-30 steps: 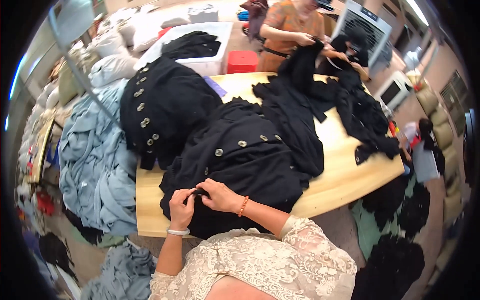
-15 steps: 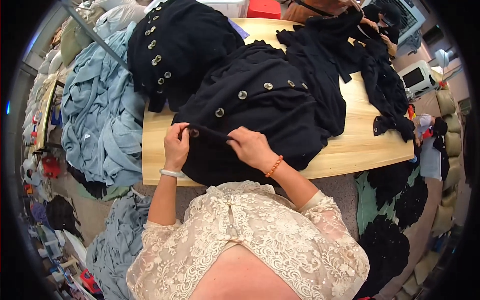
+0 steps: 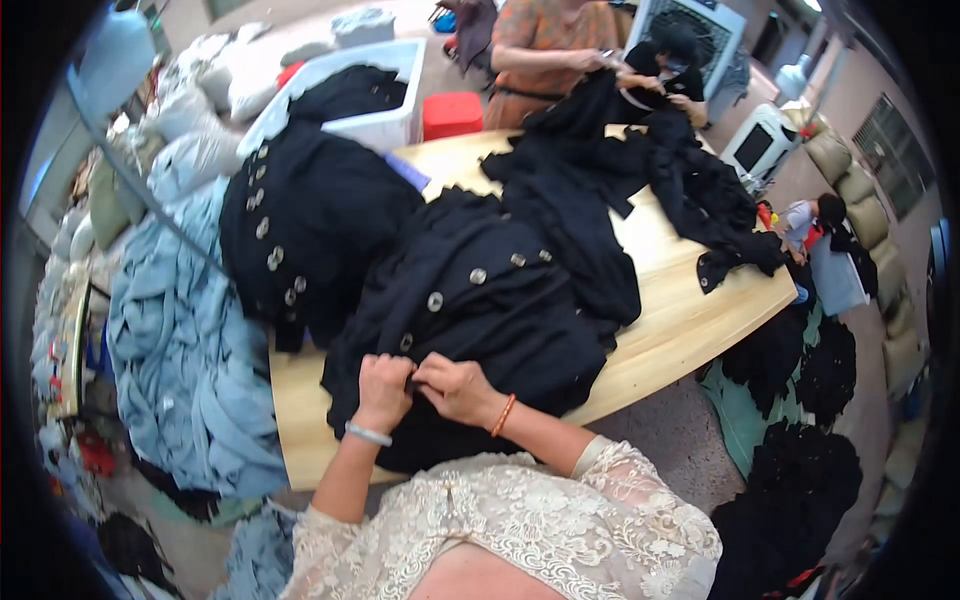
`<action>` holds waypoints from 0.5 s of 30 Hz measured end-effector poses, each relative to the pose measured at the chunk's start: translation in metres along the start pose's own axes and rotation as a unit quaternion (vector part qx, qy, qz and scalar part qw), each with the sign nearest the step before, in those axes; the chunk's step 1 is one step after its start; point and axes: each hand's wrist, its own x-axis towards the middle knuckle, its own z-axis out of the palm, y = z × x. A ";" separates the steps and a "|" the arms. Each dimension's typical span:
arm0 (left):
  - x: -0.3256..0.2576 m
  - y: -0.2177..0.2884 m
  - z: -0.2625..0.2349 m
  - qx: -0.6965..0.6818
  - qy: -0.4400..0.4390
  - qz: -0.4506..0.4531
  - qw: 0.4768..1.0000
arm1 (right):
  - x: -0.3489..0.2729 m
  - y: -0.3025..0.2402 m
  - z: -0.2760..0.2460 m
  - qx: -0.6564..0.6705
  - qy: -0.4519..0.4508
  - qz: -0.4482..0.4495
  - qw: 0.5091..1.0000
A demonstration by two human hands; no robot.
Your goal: Inspecting and buttoning black garments with metal grommets on a factory work table.
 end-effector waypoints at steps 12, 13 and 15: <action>0.033 -0.029 0.038 -0.171 0.039 -0.196 0.965 | -0.009 0.017 0.004 -0.029 -0.100 0.095 0.990; 0.037 -0.026 0.042 -0.186 0.037 -0.221 0.957 | -0.008 0.017 0.004 -0.047 -0.121 0.112 0.985; 0.040 -0.024 0.036 -0.280 0.029 -0.262 0.923 | -0.007 0.019 0.002 -0.050 -0.107 0.093 0.989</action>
